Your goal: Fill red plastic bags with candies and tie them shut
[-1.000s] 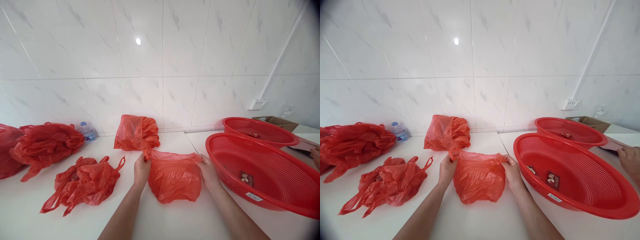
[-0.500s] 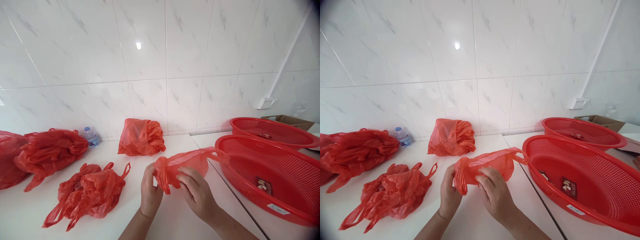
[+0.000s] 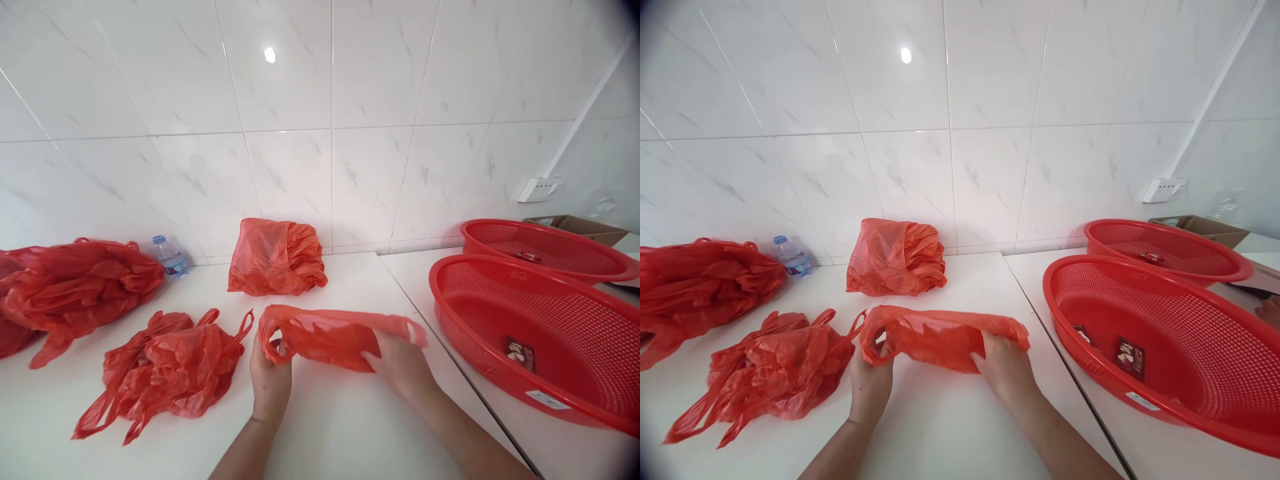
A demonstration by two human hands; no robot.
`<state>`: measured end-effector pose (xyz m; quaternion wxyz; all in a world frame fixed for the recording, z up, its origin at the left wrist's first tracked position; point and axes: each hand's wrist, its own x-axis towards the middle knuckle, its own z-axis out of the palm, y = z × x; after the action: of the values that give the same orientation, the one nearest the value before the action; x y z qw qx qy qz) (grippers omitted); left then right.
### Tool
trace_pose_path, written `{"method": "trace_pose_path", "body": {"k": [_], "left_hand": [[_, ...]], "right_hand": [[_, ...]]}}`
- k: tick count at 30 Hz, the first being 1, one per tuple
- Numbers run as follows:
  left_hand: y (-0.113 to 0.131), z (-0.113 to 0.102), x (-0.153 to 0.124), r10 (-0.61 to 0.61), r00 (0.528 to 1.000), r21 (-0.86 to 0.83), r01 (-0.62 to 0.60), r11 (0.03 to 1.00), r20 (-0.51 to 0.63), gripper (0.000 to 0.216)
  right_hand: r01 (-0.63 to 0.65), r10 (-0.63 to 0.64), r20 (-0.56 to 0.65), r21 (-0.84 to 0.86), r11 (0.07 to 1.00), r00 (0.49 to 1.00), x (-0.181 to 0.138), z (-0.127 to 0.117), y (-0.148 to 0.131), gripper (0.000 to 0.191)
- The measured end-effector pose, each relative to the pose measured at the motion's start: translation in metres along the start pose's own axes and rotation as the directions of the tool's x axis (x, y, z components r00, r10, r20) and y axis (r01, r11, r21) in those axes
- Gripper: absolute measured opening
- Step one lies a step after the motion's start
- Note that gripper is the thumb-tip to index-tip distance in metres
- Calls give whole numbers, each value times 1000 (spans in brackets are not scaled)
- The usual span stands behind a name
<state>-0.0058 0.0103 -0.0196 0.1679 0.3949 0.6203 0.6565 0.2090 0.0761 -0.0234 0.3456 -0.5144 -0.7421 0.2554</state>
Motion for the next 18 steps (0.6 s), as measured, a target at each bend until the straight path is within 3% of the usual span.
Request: {"method": "trace_pose_path", "body": {"k": [4,7,9,10,11,12,13,14,15,16,18], "left_hand": [[11,-1,4,23,1000,-58,-24,998,-13,35],[40,-10,-5,119,977,-63,-132,989,-176,31],[66,-18,-21,356,879,96,-344,934,-316,28],[78,-22,-31,514,792,177,-483,857,-328,28],[90,-24,-40,677,691,239,-633,736,-256,29],[99,-23,-49,758,647,239,-725,646,-86,32],[107,-20,-55,790,598,186,-798,573,137,33],[111,-14,-60,767,514,106,-850,516,384,32],[111,-6,-61,673,410,42,-870,492,616,29],[109,4,-60,496,381,82,-848,523,780,27],[96,22,-48,151,431,295,-794,532,889,23]], "right_hand": [[-25,36,50,-203,979,998,7,-4,2,39],[42,-25,70,-245,969,997,10,-4,3,48],[66,-39,102,-266,962,994,10,-5,3,52],[69,-41,112,-263,962,993,9,-5,2,55],[74,-45,119,-250,966,992,8,-5,1,59],[84,-57,123,-226,970,991,6,-4,-1,62],[101,-78,121,-193,976,990,4,-3,-3,63],[121,-103,121,-157,980,987,2,-3,-6,60],[137,-119,136,-128,982,983,-1,-1,-9,52],[141,-121,166,-113,984,979,-3,0,-12,41],[113,-81,245,-121,986,966,-7,2,-17,24]]}}
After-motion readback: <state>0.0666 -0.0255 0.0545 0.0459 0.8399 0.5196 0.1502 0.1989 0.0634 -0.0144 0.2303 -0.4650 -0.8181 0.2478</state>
